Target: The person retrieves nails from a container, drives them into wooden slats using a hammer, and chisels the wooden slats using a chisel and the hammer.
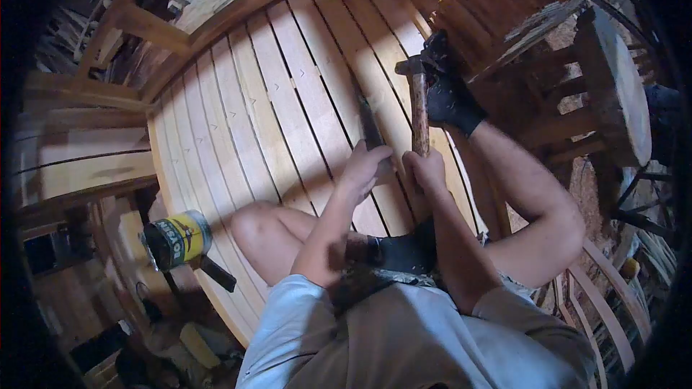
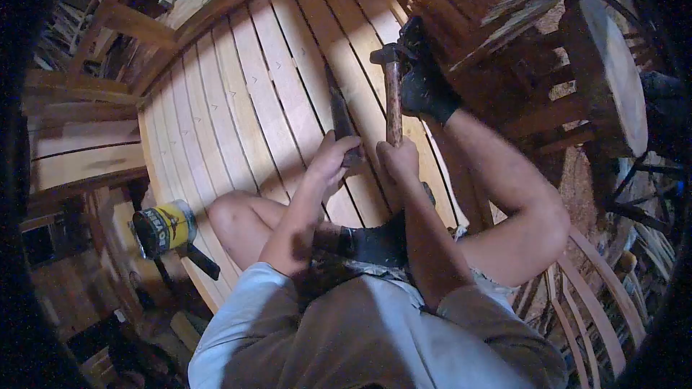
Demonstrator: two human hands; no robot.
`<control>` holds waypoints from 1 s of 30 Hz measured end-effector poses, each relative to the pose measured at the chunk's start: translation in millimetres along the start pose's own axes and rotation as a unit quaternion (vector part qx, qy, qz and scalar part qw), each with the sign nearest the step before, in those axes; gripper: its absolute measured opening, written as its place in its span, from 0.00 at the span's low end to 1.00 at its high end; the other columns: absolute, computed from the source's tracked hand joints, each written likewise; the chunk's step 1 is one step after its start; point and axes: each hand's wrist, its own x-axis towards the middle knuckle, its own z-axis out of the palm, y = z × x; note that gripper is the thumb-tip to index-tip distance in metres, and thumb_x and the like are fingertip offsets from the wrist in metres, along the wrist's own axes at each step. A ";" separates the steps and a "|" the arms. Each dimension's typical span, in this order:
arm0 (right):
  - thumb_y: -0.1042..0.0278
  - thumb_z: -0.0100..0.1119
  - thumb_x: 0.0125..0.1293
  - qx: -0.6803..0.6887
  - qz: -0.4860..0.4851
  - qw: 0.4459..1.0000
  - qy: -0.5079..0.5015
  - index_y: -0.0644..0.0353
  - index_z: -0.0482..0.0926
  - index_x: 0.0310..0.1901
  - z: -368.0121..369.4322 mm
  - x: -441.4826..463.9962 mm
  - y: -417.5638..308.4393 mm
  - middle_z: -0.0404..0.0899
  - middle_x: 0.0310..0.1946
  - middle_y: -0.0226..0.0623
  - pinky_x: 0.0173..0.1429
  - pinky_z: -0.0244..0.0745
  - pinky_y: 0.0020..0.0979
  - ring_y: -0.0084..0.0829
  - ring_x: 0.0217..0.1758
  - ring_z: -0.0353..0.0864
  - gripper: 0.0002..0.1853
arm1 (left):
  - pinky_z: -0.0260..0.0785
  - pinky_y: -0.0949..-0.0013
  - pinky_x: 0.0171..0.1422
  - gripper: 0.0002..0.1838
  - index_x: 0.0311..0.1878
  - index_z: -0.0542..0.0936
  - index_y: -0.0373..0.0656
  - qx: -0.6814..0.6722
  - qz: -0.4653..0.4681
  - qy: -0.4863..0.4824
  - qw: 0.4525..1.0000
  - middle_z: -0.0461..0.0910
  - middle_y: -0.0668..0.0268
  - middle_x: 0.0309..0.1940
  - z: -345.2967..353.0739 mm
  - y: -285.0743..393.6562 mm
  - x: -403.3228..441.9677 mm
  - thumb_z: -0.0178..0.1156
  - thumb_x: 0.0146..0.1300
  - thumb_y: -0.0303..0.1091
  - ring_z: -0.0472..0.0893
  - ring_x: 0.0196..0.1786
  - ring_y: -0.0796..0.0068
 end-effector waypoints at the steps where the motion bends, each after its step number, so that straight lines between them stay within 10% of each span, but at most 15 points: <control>1: 0.65 0.63 0.53 0.000 0.001 1.000 -0.003 0.60 0.75 0.24 0.6 -1.2 0.6 0.75 0.17 0.33 0.26 0.70 0.32 0.27 0.18 0.75 0.09 | 0.78 0.66 0.35 0.07 0.39 0.77 0.38 0.000 0.000 0.003 1.000 0.81 0.62 0.28 0.9 0.5 -2.3 0.64 0.62 0.29 0.82 0.30 0.70; 3: 0.62 0.63 0.55 0.030 0.013 0.999 -0.037 0.65 0.77 0.35 0.8 -2.1 -1.3 0.81 0.25 0.42 0.38 0.75 0.38 0.35 0.29 0.82 0.14 | 0.78 0.67 0.35 0.09 0.40 0.77 0.37 -0.009 0.023 -0.028 0.999 0.81 0.62 0.28 3.0 2.7 -3.8 0.67 0.59 0.26 0.83 0.31 0.70; 16: 0.67 0.60 0.58 -0.007 0.001 0.998 -0.070 0.66 0.77 0.36 -24.9 -18.6 -35.1 0.79 0.25 0.43 0.38 0.75 0.39 0.36 0.28 0.81 0.10 | 0.77 0.66 0.38 0.14 0.47 0.76 0.36 0.008 -0.012 -0.029 0.999 0.82 0.62 0.35 -16.9 -9.7 5.8 0.65 0.58 0.25 0.83 0.35 0.67; 30: 0.56 0.59 0.73 0.115 -0.329 0.927 -0.139 0.67 0.74 0.43 -25.8 -27.5 -181.4 0.75 0.23 0.32 0.33 0.71 0.28 0.21 0.28 0.74 0.18 | 0.75 0.68 0.35 0.09 0.42 0.79 0.36 -0.075 0.022 -0.012 0.997 0.82 0.62 0.33 -4.5 -9.6 -4.4 0.64 0.57 0.24 0.82 0.31 0.71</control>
